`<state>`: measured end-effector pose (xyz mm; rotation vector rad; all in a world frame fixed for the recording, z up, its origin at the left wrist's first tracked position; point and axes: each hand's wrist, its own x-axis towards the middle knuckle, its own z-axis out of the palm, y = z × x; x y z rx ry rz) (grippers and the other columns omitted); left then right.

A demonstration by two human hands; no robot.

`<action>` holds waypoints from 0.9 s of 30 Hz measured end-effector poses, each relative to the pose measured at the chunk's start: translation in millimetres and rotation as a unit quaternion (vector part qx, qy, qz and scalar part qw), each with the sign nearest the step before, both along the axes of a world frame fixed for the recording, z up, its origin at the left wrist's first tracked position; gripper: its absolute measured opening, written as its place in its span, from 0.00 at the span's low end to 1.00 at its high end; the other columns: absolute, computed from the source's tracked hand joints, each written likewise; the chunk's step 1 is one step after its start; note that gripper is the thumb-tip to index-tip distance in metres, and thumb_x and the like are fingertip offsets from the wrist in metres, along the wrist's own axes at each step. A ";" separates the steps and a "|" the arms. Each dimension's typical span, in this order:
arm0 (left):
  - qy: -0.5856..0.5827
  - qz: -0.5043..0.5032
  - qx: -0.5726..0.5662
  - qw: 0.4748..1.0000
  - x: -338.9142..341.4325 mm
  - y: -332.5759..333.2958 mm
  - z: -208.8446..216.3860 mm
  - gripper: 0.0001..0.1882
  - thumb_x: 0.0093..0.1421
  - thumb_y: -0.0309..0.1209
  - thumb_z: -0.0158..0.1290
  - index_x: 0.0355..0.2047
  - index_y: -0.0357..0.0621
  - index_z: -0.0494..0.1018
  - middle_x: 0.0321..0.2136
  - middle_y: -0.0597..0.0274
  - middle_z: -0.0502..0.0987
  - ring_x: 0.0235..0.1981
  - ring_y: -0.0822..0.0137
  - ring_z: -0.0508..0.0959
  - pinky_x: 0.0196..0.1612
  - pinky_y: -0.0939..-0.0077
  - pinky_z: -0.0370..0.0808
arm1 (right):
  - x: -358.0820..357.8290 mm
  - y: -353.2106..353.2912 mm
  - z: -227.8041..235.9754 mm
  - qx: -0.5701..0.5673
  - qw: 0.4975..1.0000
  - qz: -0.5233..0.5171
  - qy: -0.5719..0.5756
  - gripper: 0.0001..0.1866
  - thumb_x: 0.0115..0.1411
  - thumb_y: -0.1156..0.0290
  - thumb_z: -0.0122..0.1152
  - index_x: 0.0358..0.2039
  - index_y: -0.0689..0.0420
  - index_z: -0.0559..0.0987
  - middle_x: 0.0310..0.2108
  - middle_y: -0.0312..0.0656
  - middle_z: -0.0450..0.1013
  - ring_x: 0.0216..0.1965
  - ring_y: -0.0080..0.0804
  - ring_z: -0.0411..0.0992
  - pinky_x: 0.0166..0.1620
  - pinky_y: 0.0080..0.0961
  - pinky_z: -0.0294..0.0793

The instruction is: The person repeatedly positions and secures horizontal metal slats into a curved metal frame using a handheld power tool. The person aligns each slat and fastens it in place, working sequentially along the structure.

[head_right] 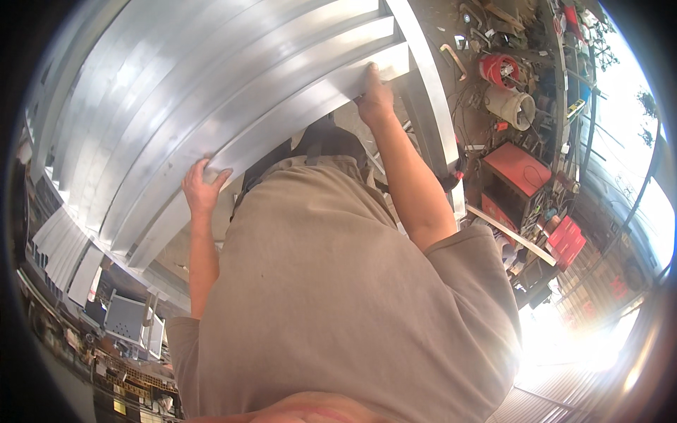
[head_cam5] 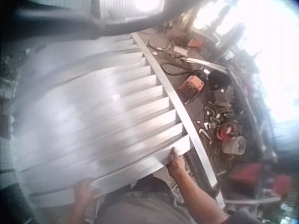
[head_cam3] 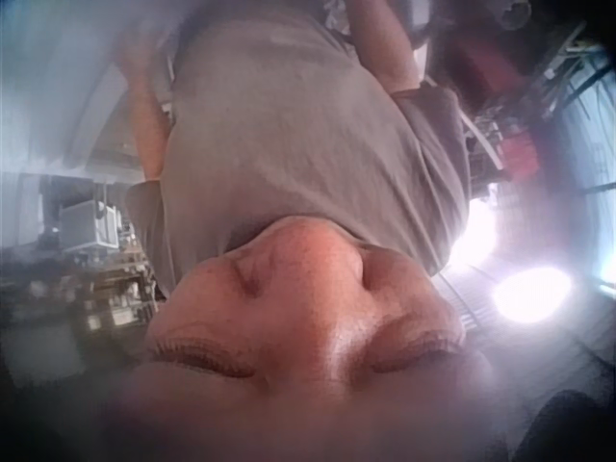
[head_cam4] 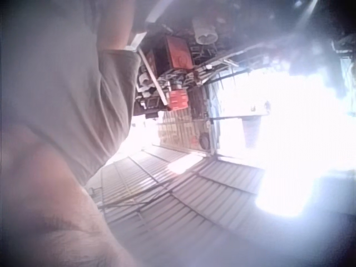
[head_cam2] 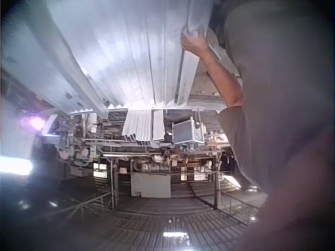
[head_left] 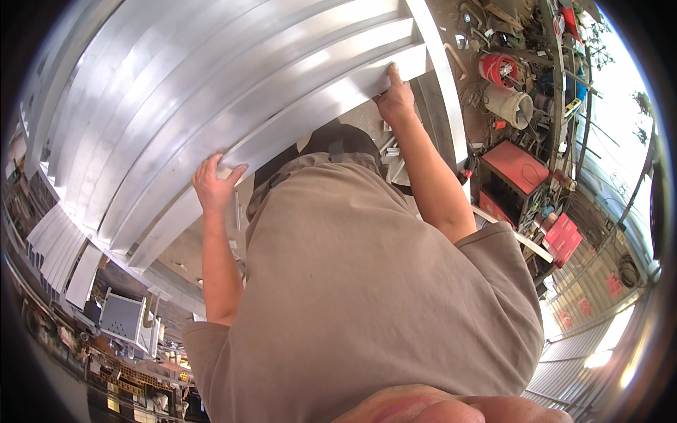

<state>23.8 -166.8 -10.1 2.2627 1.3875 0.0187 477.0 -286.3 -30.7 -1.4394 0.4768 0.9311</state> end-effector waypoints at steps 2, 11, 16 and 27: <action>-0.003 0.004 -0.011 1.000 0.1 -0.7 1.2 0.36 0.48 0.53 0.74 0.50 0.44 0.79 0.48 0.55 0.82 0.52 0.49 0.78 0.57 0.54 0.70 | 0.0 -1.2 -0.7 0.020 1.000 -0.013 0.011 0.30 0.73 0.57 0.62 0.66 0.57 0.61 0.62 0.46 0.68 0.59 0.47 0.73 0.58 0.56 0.79; -0.023 -0.002 0.026 0.999 3.0 -6.0 0.0 0.36 0.50 0.54 0.73 0.51 0.45 0.79 0.50 0.57 0.79 0.54 0.50 0.76 0.60 0.51 0.68 | -1.7 -2.9 -3.0 0.007 1.000 -0.006 0.000 0.29 0.74 0.58 0.60 0.66 0.57 0.61 0.63 0.46 0.67 0.61 0.47 0.71 0.60 0.57 0.77; -0.007 0.004 0.029 1.000 6.0 -6.6 2.8 0.35 0.52 0.56 0.71 0.53 0.46 0.78 0.51 0.58 0.78 0.56 0.52 0.75 0.63 0.50 0.65 | -0.6 2.7 -2.5 0.023 1.000 -0.009 0.008 0.30 0.73 0.58 0.61 0.66 0.58 0.61 0.64 0.47 0.66 0.61 0.47 0.71 0.60 0.57 0.77; 0.021 0.012 0.001 1.000 10.4 -5.7 7.7 0.35 0.51 0.56 0.71 0.53 0.48 0.79 0.51 0.57 0.79 0.57 0.52 0.75 0.63 0.50 0.64 | -2.2 -1.3 -3.3 0.025 0.999 -0.017 0.014 0.27 0.74 0.59 0.60 0.66 0.55 0.63 0.64 0.46 0.66 0.61 0.47 0.71 0.60 0.56 0.77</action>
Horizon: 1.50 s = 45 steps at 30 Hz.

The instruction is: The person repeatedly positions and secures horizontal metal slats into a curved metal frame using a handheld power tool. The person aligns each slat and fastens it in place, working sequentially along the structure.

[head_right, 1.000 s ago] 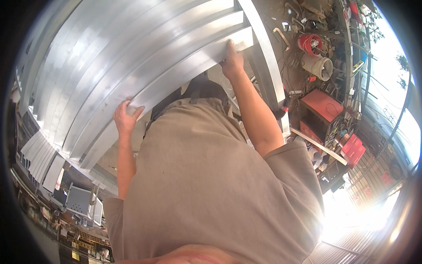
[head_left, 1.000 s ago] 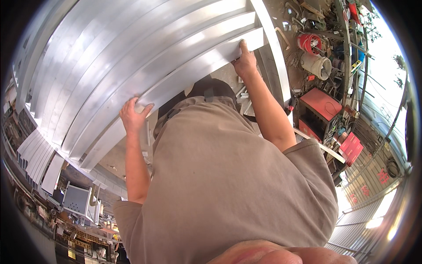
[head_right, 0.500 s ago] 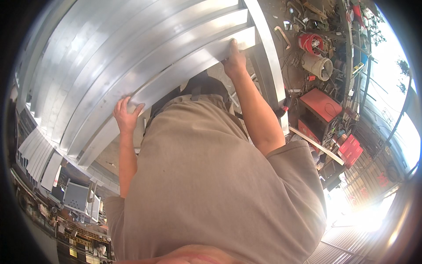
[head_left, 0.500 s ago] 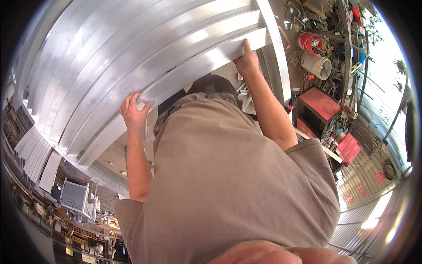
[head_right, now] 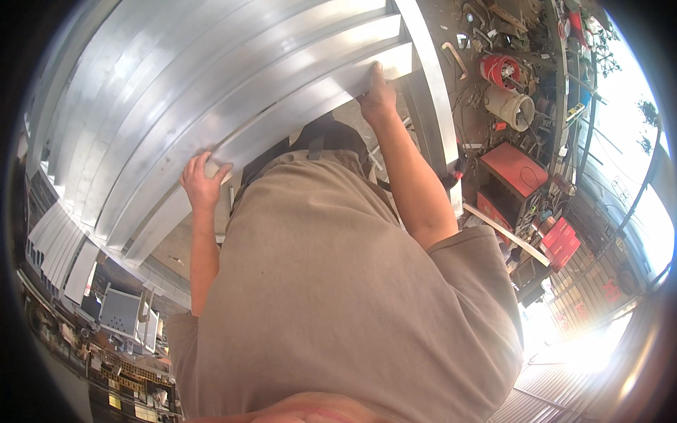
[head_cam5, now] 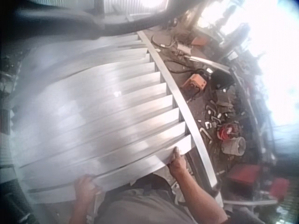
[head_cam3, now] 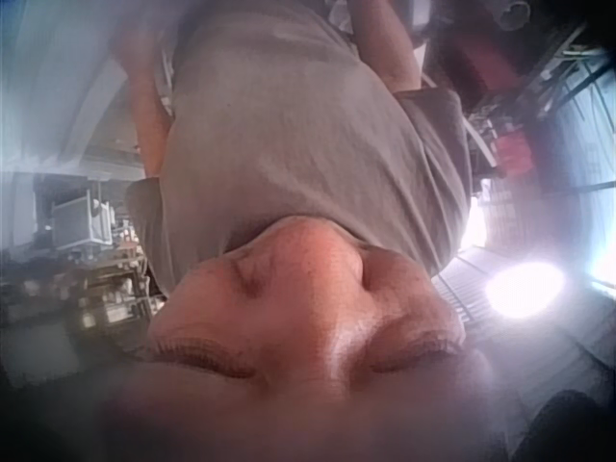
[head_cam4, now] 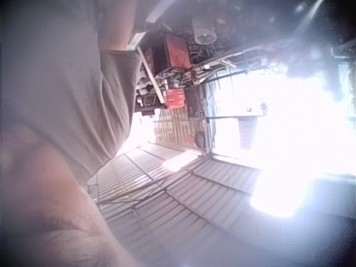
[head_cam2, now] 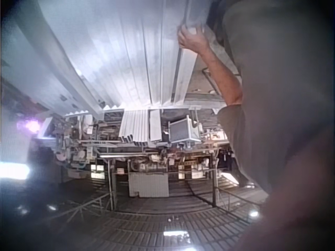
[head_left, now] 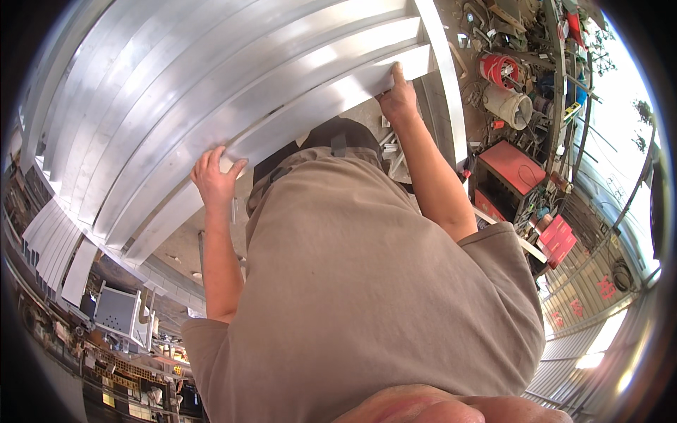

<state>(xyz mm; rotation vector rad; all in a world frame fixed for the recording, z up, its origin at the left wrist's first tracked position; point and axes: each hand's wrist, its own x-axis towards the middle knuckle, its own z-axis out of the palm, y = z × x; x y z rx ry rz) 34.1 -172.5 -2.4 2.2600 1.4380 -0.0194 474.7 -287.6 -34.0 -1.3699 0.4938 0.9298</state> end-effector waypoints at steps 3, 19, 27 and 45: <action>0.001 0.004 -0.004 1.000 1.3 0.8 -0.1 0.35 0.50 0.55 0.71 0.52 0.48 0.79 0.51 0.57 0.79 0.56 0.51 0.75 0.62 0.50 0.65 | 0.4 1.0 -0.6 0.005 1.000 0.007 -0.001 0.27 0.74 0.59 0.61 0.66 0.55 0.63 0.64 0.46 0.66 0.61 0.47 0.71 0.61 0.56 0.77; -0.008 0.025 -0.007 1.000 7.5 0.9 3.2 0.32 0.47 0.49 0.74 0.49 0.45 0.81 0.50 0.56 0.81 0.53 0.49 0.77 0.58 0.51 0.70 | 2.5 -3.4 -10.6 0.003 1.000 -0.004 0.008 0.28 0.73 0.57 0.62 0.65 0.57 0.65 0.61 0.47 0.69 0.61 0.48 0.71 0.62 0.55 0.75; -0.014 0.036 -0.014 0.999 7.1 1.5 0.7 0.32 0.47 0.48 0.75 0.48 0.46 0.81 0.49 0.56 0.81 0.53 0.49 0.77 0.58 0.52 0.71 | 3.7 -6.8 -14.5 0.005 1.000 0.012 -0.004 0.30 0.74 0.54 0.60 0.66 0.59 0.64 0.61 0.49 0.69 0.60 0.48 0.72 0.61 0.55 0.76; -0.007 0.058 -0.043 0.997 12.4 6.7 3.1 0.31 0.44 0.45 0.76 0.45 0.44 0.81 0.46 0.56 0.80 0.52 0.48 0.76 0.56 0.53 0.73 | -0.5 -3.3 -6.1 -0.006 0.999 0.029 -0.017 0.32 0.75 0.52 0.57 0.67 0.60 0.63 0.63 0.50 0.67 0.63 0.49 0.69 0.64 0.54 0.73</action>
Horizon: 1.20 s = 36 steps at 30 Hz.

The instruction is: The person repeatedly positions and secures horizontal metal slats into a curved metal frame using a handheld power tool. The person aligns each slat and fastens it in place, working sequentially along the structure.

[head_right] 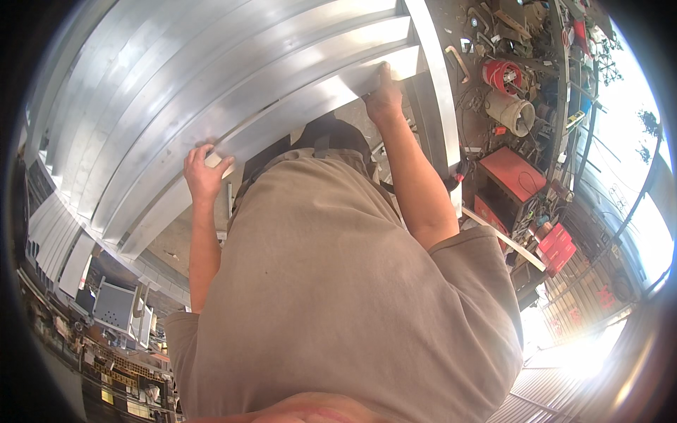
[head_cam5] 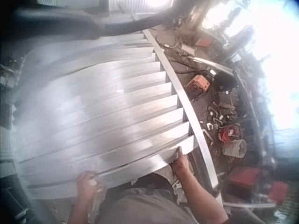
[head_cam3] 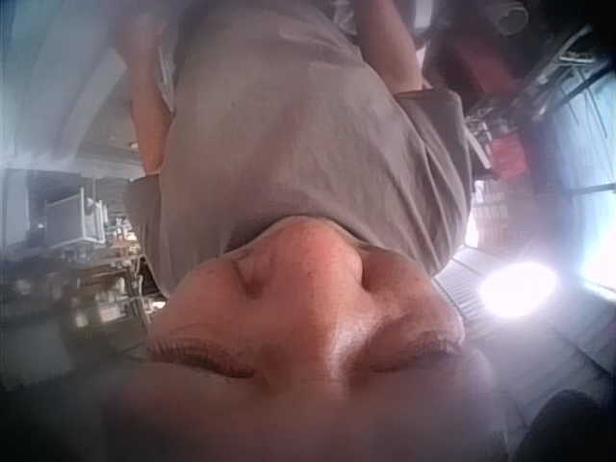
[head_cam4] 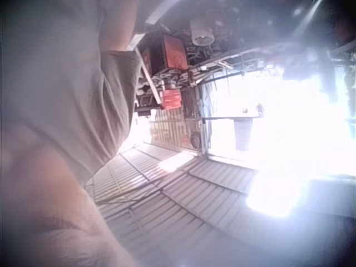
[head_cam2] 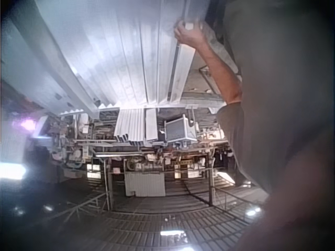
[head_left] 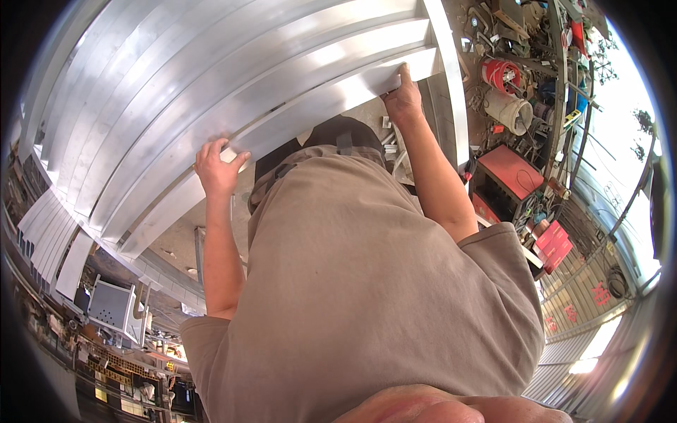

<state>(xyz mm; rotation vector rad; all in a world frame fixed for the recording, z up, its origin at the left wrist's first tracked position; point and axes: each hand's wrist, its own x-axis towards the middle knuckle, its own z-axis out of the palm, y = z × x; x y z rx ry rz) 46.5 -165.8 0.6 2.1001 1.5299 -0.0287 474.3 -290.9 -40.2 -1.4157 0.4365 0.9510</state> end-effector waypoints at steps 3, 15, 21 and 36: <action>0.002 -0.003 0.003 1.000 0.5 0.2 0.7 0.30 0.44 0.44 0.76 0.45 0.44 0.80 0.45 0.56 0.80 0.52 0.48 0.76 0.56 0.52 0.73 | -1.2 0.9 0.1 -0.002 1.000 0.002 -0.005 0.31 0.75 0.51 0.57 0.67 0.60 0.63 0.63 0.50 0.67 0.63 0.49 0.69 0.64 0.55 0.73; 0.009 -0.006 0.002 1.000 0.2 0.5 0.1 0.30 0.44 0.42 0.77 0.44 0.43 0.79 0.45 0.55 0.80 0.52 0.48 0.76 0.56 0.53 0.73 | 26.6 -70.3 42.2 -0.172 0.935 0.254 -0.178 0.28 0.72 0.63 0.62 0.66 0.65 0.70 0.53 0.47 0.76 0.48 0.35 0.79 0.50 0.29 0.81; 0.010 0.010 -0.028 0.999 1.4 1.6 0.2 0.30 0.44 0.43 0.77 0.45 0.44 0.79 0.46 0.55 0.80 0.53 0.49 0.75 0.57 0.53 0.73 | 125.8 -194.2 56.9 -0.343 0.800 0.241 -0.429 0.20 0.69 0.63 0.62 0.56 0.63 0.81 0.47 0.43 0.82 0.46 0.31 0.79 0.52 0.28 0.77; -0.026 0.018 -0.049 0.998 1.3 3.4 -2.8 0.28 0.43 0.37 0.78 0.42 0.41 0.79 0.43 0.57 0.79 0.50 0.50 0.75 0.54 0.53 0.74 | 218.8 -322.8 1.3 -0.395 0.836 0.369 0.096 0.27 0.64 0.52 0.67 0.44 0.70 0.83 0.36 0.45 0.82 0.30 0.38 0.81 0.32 0.36 0.81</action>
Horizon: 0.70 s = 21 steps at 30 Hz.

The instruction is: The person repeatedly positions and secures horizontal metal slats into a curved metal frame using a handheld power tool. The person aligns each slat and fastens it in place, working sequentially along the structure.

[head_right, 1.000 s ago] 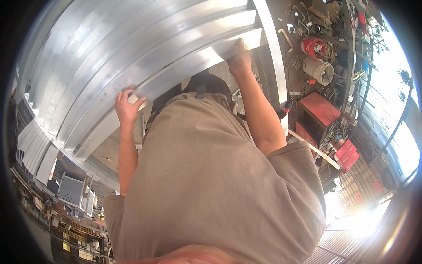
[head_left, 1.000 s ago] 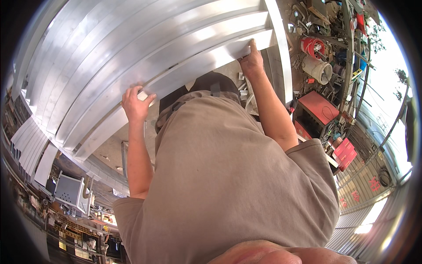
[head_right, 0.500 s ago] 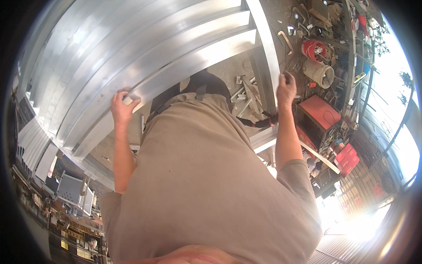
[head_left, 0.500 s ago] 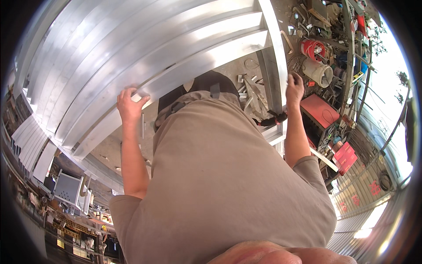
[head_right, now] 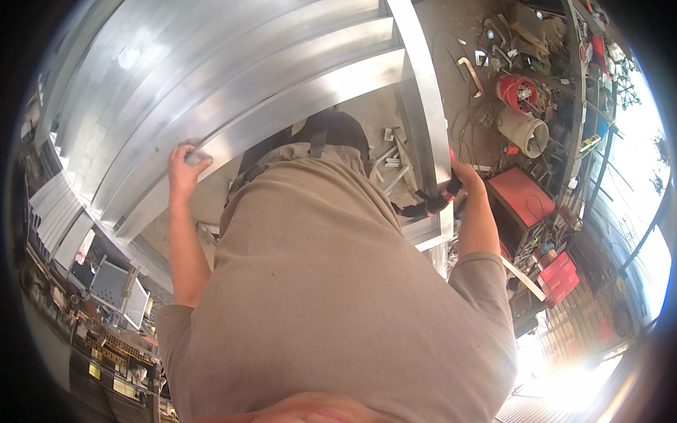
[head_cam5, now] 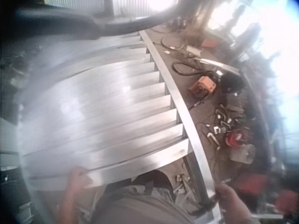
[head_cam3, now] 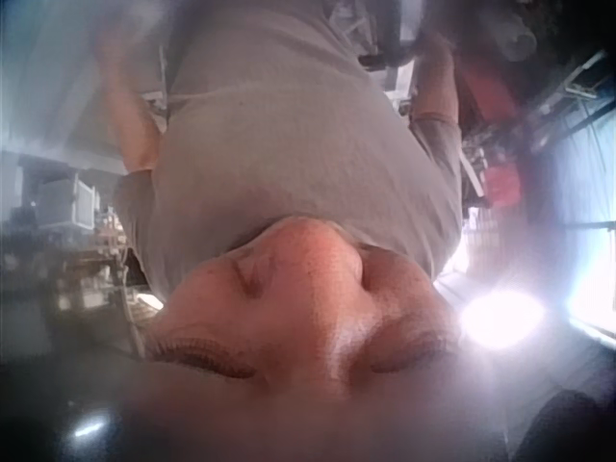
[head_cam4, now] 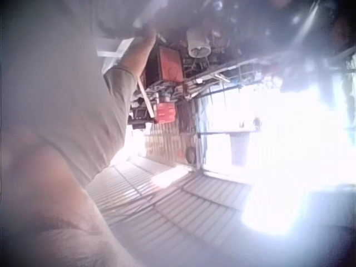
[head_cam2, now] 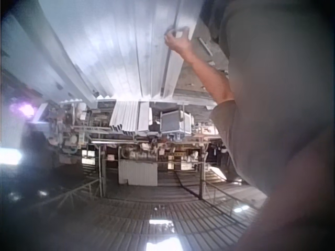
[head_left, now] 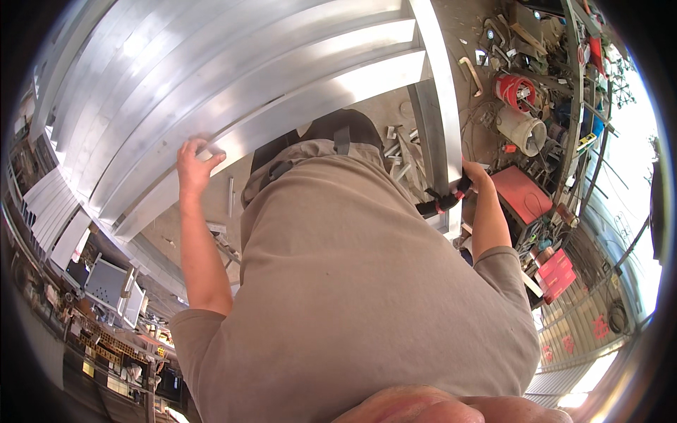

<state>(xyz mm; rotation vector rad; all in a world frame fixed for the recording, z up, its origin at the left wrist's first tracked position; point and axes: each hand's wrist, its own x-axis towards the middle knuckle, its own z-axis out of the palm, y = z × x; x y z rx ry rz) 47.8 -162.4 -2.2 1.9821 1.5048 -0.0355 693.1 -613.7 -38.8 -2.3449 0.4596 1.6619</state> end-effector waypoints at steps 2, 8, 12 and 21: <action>-0.006 0.004 -0.004 1.000 0.6 0.7 0.8 0.28 0.43 0.37 0.78 0.41 0.41 0.78 0.42 0.57 0.79 0.50 0.49 0.75 0.54 0.54 0.74 | 13.8 -0.2 -15.5 -0.031 0.998 0.046 -0.005 0.32 0.61 0.48 0.69 0.46 0.70 0.84 0.42 0.47 0.83 0.39 0.40 0.82 0.43 0.38 0.79; 0.011 -0.004 -0.013 1.000 1.2 1.5 3.3 0.28 0.43 0.36 0.77 0.43 0.40 0.78 0.44 0.55 0.78 0.52 0.49 0.74 0.56 0.53 0.72 | 44.5 -1.4 -77.6 -0.054 0.984 0.172 -0.011 0.25 0.59 0.54 0.72 0.45 0.64 0.87 0.39 0.42 0.84 0.37 0.34 0.82 0.40 0.35 0.80; 0.018 -0.012 -0.018 1.000 2.8 2.0 4.9 0.28 0.44 0.36 0.76 0.43 0.40 0.77 0.45 0.55 0.77 0.53 0.50 0.74 0.58 0.55 0.71 | 52.7 -6.4 -102.5 -0.014 0.977 0.212 -0.008 0.25 0.58 0.55 0.72 0.47 0.64 0.86 0.40 0.43 0.84 0.38 0.34 0.82 0.42 0.34 0.80; 0.013 -0.004 -0.006 1.000 5.7 -2.4 7.3 0.29 0.44 0.37 0.77 0.43 0.40 0.77 0.44 0.55 0.78 0.52 0.50 0.75 0.56 0.55 0.72 | 60.7 -26.2 -137.1 0.000 0.969 0.247 0.008 0.26 0.59 0.55 0.72 0.49 0.64 0.85 0.42 0.45 0.84 0.39 0.34 0.82 0.43 0.33 0.80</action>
